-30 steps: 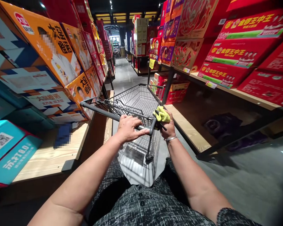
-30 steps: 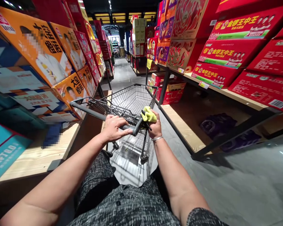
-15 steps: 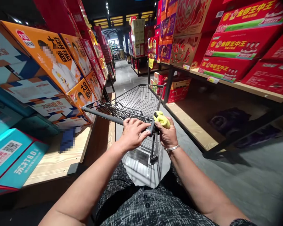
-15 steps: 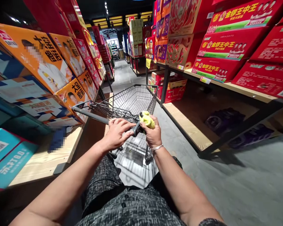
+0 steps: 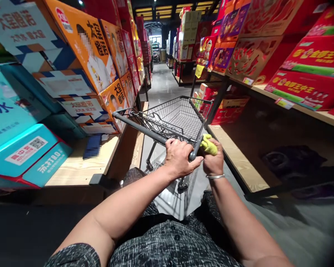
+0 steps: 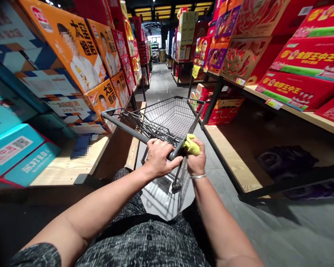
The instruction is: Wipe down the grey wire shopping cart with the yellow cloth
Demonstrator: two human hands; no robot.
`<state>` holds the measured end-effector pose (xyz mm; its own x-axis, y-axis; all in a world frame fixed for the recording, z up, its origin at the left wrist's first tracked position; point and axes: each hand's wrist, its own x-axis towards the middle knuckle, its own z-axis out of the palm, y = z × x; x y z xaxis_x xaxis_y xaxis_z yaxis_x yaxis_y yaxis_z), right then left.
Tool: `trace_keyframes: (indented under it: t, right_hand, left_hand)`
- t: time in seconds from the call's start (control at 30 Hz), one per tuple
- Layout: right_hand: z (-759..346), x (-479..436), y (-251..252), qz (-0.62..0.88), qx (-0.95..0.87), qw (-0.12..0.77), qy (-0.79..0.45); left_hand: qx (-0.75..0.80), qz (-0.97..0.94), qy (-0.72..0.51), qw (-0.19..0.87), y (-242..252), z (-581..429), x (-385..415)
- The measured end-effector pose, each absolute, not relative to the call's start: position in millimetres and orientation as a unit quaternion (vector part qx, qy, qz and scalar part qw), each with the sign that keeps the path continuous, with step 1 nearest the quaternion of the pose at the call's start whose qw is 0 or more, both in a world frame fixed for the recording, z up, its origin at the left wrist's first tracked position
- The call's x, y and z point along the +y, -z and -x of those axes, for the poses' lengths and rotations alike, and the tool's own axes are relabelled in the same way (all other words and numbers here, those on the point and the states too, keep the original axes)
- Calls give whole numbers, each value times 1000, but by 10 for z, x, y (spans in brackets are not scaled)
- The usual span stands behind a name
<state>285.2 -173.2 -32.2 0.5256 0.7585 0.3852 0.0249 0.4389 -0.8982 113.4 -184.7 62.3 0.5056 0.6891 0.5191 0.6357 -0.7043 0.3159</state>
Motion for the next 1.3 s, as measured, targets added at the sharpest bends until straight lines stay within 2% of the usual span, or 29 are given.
trace_keyframes:
  t: [0.13, 0.3, 0.37, 0.6, 0.83, 1.03, 1.3]
  right_hand:
    - [-3213, -1500, 64, 428, -452, 726, -293]
    - [-3545, -1331, -203, 447, -534, 573, -433]
    - [-3574, -1259, -230, 459, -532, 560, -439]
    - [-3375, -1180, -95, 458, -463, 649, -393]
    - [-2921, -1053, -110, 456, -494, 663, -328]
    - [-2452, -884, -139, 470, -532, 622, -328]
    - [-1926, -670, -152, 502, -656, 493, -272]
  left_hand:
    - [377, -859, -345, 25, -556, -1165, -1825]
    - [364, -857, -365, 20, -513, -1195, -1780]
    - [360, -858, -367, 22, -499, -1218, -1750]
    - [326, -872, -363, 41, -473, -1194, -1519]
    - [298, -900, -311, 73, -580, -703, -1047]
    - [291, -901, -304, 106, -581, -114, -589]
    - [374, -866, -289, 163, -685, 484, -101]
